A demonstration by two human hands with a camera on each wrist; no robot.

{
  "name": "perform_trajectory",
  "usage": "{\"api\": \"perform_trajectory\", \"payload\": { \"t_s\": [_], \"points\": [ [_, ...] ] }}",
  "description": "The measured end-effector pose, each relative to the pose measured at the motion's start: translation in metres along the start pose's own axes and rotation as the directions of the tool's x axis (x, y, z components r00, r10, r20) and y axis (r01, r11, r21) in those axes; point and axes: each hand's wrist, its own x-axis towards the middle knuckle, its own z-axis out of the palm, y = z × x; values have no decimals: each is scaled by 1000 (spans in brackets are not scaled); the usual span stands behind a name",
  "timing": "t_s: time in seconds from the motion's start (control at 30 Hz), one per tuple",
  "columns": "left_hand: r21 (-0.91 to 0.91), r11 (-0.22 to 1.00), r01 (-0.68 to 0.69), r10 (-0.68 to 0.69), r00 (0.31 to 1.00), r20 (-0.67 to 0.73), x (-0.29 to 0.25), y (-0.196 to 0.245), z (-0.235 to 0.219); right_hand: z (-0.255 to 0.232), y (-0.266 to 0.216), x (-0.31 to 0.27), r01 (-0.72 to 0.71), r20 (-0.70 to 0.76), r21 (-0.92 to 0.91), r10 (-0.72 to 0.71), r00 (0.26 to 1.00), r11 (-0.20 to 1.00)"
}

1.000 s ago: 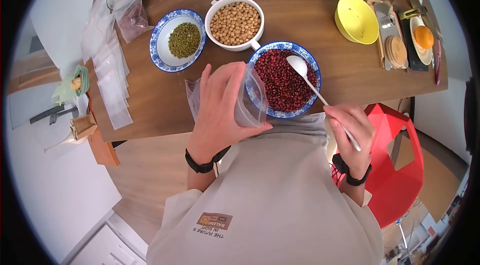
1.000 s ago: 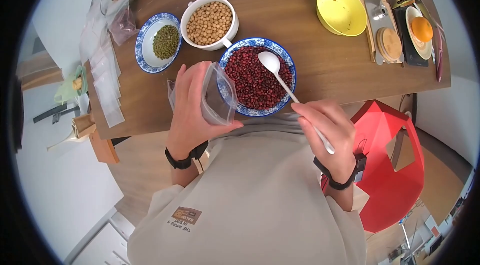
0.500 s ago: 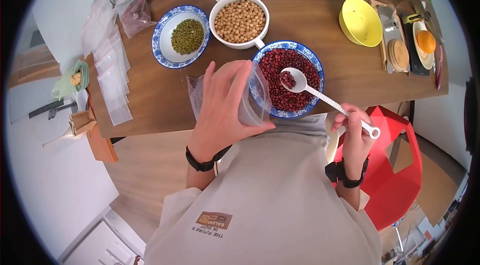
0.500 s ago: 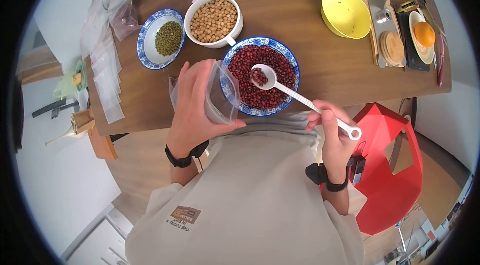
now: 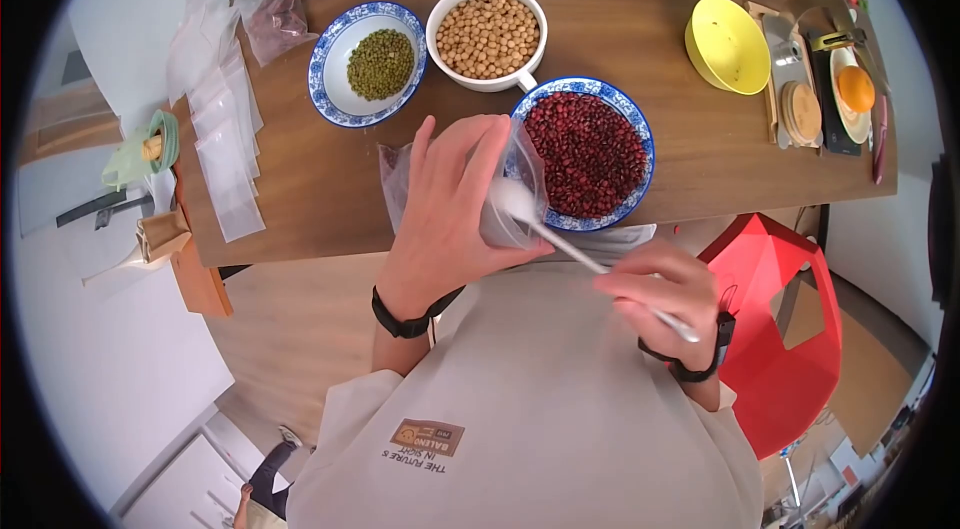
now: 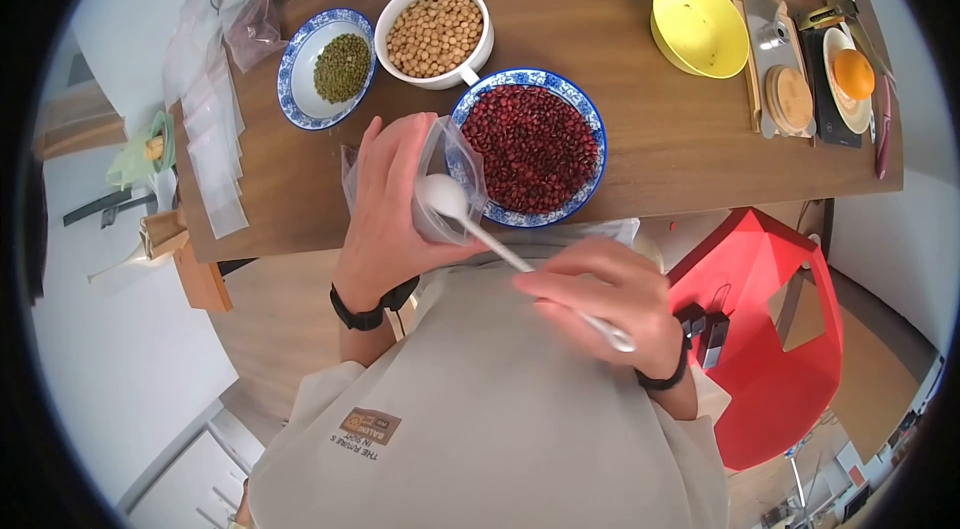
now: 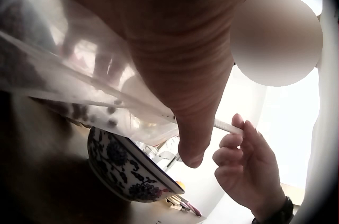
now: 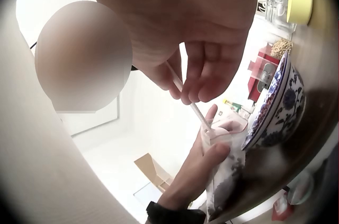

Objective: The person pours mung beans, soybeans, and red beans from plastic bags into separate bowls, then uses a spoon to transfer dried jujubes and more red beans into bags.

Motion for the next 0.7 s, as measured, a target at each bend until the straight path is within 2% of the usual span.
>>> {"api": "perform_trajectory", "payload": {
  "t_s": [0.07, 0.1, 0.17, 0.23, 0.3, 0.37, 0.43, 0.5, 0.57, 0.6, 0.67, 0.7],
  "points": [
    [-9, 1000, 5, -5, 1000, 10, 1, -1, -2, -11, 5, -9, 15, -166, -32, -20, 986, 999],
    [-20, 1000, 9, -9, 1000, 23, 1, 0, -2, -15, 5, -12, 16, -162, -34, -21, 987, 999],
    [-19, 1000, -1, 1, 1000, 9, 2, -1, -1, -23, 4, -15, -153, -314, -155, 98, 944, 976],
    [-17, 1000, -10, 10, 1000, -1, 3, 0, 0, -24, 9, -15, -192, -340, -206, 114, 934, 960],
    [-75, 997, 17, -19, 999, -29, 4, 2, -2, -22, 12, -11, -208, -342, -365, 77, 936, 907],
    [-80, 997, 22, -24, 999, -24, 4, 2, -3, -22, 12, -6, -200, -316, -383, 75, 946, 902],
    [-87, 996, 29, -31, 999, -20, 4, 2, -3, -20, 14, -6, -149, -254, -375, 54, 966, 915],
    [-77, 997, 19, -21, 999, -29, 4, 2, -2, -18, 16, -9, -142, -258, -356, 49, 965, 924],
    [-53, 998, 15, -16, 1000, -10, 3, 0, 0, -17, 16, -15, -213, -307, -230, 137, 942, 950],
    [-28, 1000, 9, -9, 1000, 8, 2, -1, -1, -15, 16, -19, -216, -308, -226, 141, 941, 950],
    [-27, 1000, 13, -13, 1000, 20, 2, 0, -2, -13, 18, -24, -361, -400, 31, 343, 850, 932],
    [-28, 999, 19, -18, 999, 28, 2, 0, -2, -11, 20, -24, -360, -401, 29, 341, 850, 933]
  ]
}}
